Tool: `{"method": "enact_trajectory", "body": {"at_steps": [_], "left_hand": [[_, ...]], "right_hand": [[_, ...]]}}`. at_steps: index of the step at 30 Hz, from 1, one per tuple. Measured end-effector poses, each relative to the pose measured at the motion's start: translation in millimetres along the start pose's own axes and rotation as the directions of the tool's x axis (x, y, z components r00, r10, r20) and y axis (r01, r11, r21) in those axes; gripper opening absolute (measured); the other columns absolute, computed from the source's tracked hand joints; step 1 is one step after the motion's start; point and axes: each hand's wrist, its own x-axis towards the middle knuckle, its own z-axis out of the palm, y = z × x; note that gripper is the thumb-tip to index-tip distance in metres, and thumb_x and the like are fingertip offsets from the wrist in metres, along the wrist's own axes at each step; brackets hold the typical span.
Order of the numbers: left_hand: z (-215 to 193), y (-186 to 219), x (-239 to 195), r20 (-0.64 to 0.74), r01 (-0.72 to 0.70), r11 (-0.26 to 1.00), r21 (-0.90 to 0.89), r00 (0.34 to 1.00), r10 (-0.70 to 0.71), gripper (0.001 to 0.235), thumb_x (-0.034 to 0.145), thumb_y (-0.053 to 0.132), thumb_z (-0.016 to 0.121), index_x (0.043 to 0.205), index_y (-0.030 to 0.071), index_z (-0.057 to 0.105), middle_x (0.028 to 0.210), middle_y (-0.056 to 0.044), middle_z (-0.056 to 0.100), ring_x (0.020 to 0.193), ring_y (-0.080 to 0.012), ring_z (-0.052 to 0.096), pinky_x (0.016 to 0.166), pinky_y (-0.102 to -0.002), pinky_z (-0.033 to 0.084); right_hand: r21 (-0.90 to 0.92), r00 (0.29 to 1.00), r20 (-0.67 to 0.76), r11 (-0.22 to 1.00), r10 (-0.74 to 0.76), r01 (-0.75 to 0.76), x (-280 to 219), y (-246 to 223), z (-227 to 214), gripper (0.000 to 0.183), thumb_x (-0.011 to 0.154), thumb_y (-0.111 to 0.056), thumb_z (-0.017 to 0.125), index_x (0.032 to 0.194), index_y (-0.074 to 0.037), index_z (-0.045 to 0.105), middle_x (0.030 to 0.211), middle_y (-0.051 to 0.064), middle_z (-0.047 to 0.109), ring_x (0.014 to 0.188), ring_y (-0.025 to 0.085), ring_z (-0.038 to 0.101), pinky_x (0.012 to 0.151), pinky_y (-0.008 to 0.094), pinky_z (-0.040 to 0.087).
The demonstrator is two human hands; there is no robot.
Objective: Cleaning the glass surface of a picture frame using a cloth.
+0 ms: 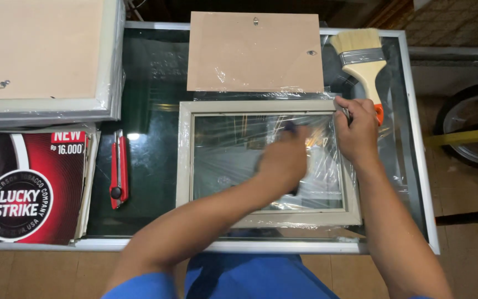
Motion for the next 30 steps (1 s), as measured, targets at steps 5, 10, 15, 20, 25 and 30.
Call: {"method": "enact_trajectory", "body": {"at_steps": [5, 10, 15, 20, 25, 30], "left_hand": [[16, 34, 34, -0.091, -0.123, 0.982, -0.143, 0.990, 0.111, 0.038, 0.097, 0.027, 0.045, 0.127, 0.003, 0.044, 0.089, -0.023, 0.068, 0.078, -0.0523, 0.073, 0.063, -0.060, 0.058], [-38, 22, 25, -0.179, -0.143, 0.669, -0.729, 0.984, 0.015, 0.048, 0.102, 0.038, 0.052, 0.133, 0.006, 0.036, 0.108, -0.037, 0.070, 0.105, -0.0585, 0.068, 0.087, -0.061, 0.055], [-55, 10, 17, -0.688, -0.422, 0.862, -0.282, 0.715, 0.125, 0.027, 0.096, 0.046, 0.066, 0.103, 0.019, 0.065, 0.107, -0.003, 0.064, 0.104, -0.0374, 0.064, 0.084, -0.051, 0.053], [-74, -82, 20, -0.590, -0.205, 0.957, -0.206, 0.806, 0.046, 0.032, 0.085, 0.033, 0.082, 0.114, 0.025, 0.072, 0.117, -0.006, 0.066, 0.113, -0.0363, 0.062, 0.096, -0.049, 0.047], [-111, -206, -15, -0.551, 0.283, 0.958, -0.037, 0.795, -0.256, 0.027, 0.092, 0.037, 0.080, 0.116, 0.026, 0.077, 0.109, -0.003, 0.066, 0.105, -0.0334, 0.062, 0.084, -0.053, 0.050], [-97, -221, -17, -0.590, 0.251, 0.964, -0.092, 0.766, -0.256, 0.010, 0.095, 0.042, 0.075, 0.092, 0.033, 0.076, 0.088, 0.003, 0.061, 0.098, -0.0262, 0.062, 0.088, -0.045, 0.046]], "right_hand": [[0.072, 0.991, -0.081, 0.991, -0.105, 0.111, 3, 2, -8, 0.032, 0.099, -0.006, 0.067, 0.130, -0.007, 0.074, 0.109, 0.021, 0.064, 0.098, 0.043, 0.064, 0.089, 0.049, 0.052], [0.371, 0.971, -0.227, 0.914, -0.081, 0.163, -10, -62, -36, 0.035, 0.113, -0.002, 0.045, 0.143, 0.012, 0.053, 0.112, 0.028, 0.063, 0.098, 0.032, 0.061, 0.089, 0.046, 0.050], [0.919, 0.973, 0.106, 0.353, 0.203, -0.174, -26, -94, -22, 0.051, 0.109, -0.034, 0.038, 0.152, -0.006, 0.046, 0.130, 0.023, 0.064, 0.110, 0.024, 0.068, 0.101, 0.040, 0.058], [0.767, 0.941, 0.194, 0.555, 0.276, -0.321, -18, -109, -29, 0.039, 0.109, -0.024, 0.047, 0.146, -0.010, 0.050, 0.102, 0.016, 0.067, 0.079, 0.025, 0.072, 0.059, 0.037, 0.064], [0.045, 0.972, 0.137, 0.979, 0.191, -0.199, -19, -122, -44, 0.066, 0.096, -0.012, 0.063, 0.155, 0.001, 0.038, 0.134, 0.040, 0.053, 0.122, 0.059, 0.053, 0.099, 0.064, 0.043], [-0.297, 0.868, 0.333, 0.914, 0.370, -0.276, -21, -190, -2, 0.040, 0.091, -0.019, 0.066, 0.126, -0.001, 0.066, 0.111, 0.028, 0.068, 0.104, 0.052, 0.067, 0.085, 0.063, 0.053]]}}
